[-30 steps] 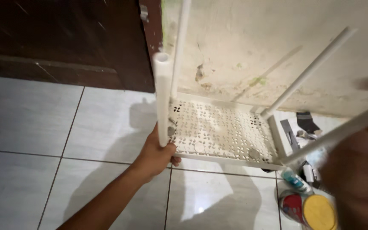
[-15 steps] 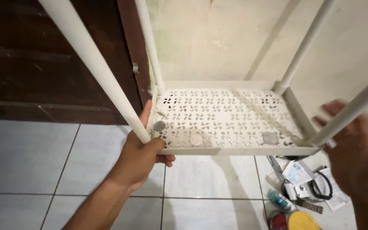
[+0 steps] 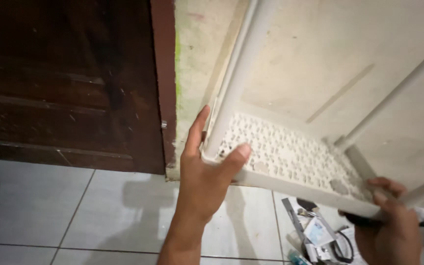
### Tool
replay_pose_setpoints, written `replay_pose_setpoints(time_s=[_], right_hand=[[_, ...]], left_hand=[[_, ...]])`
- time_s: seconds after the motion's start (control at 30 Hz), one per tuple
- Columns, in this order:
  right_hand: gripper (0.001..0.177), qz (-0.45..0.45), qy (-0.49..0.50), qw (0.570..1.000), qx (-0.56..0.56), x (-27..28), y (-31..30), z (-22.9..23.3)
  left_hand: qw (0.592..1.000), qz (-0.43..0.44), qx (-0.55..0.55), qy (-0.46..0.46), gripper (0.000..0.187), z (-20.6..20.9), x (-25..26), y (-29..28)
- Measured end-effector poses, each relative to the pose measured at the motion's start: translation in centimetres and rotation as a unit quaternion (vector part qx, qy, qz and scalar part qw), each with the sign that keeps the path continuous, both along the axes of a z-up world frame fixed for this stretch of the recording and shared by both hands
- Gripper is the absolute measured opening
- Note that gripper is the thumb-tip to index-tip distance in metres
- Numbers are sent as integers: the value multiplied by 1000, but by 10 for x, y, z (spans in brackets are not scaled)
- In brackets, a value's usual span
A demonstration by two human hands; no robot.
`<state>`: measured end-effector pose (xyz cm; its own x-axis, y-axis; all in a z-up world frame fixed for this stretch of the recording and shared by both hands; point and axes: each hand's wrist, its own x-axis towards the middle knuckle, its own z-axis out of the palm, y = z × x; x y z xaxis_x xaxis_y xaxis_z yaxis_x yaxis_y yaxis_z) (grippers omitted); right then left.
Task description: The person assembles a small white plastic stool by inserting four white cylindrical legs into the corner sockets of a perforated tray. The person first positions the tray, then inserts each leg one by one, adjusting them to ensure they are seated correctly.
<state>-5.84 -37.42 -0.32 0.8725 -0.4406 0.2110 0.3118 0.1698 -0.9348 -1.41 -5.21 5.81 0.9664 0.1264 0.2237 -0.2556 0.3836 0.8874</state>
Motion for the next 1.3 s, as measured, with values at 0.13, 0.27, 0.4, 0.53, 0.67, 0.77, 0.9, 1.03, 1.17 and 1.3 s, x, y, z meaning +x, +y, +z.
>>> replay_pose_setpoints(time_s=[0.13, 0.27, 0.4, 0.53, 0.67, 0.77, 0.9, 1.03, 1.17, 1.3], right_hand=[[37, -50, 46, 998, -6, -20, -7, -23], [39, -26, 12, 998, -57, -44, -19, -32], [42, -57, 14, 994, -97, -68, 0, 8], [46, -14, -56, 976, -212, -54, 59, 44], [51, 36, -165, 915, -366, -52, 126, 67], [55, 94, -195, 896, -389, -48, 164, 75], [59, 283, -110, 945, -122, -27, 200, 64], [26, 269, -61, 961, 36, -5, 215, 38], [30, 187, 1, 982, -32, 13, 213, 17], [37, 340, -7, 940, 29, 35, 186, 10]], left_hand=[[996, -34, -80, -4, 59, -37, -14, -15], [981, -59, -178, 58, 46, -95, -27, -34], [963, -67, -238, 105, 39, -123, -36, -43], [979, -45, -199, 20, 33, -115, -41, -40], [992, 7, -128, -17, 26, -102, -50, -41], [995, 46, -89, -25, 23, -94, -50, -51], [989, 121, -16, -85, 24, -95, -50, -60], [995, 95, 5, -38, 17, -112, -43, -66], [940, -65, -332, 42, 3, -130, -33, -65], [975, 140, 109, -134, 12, -132, -26, -67]])
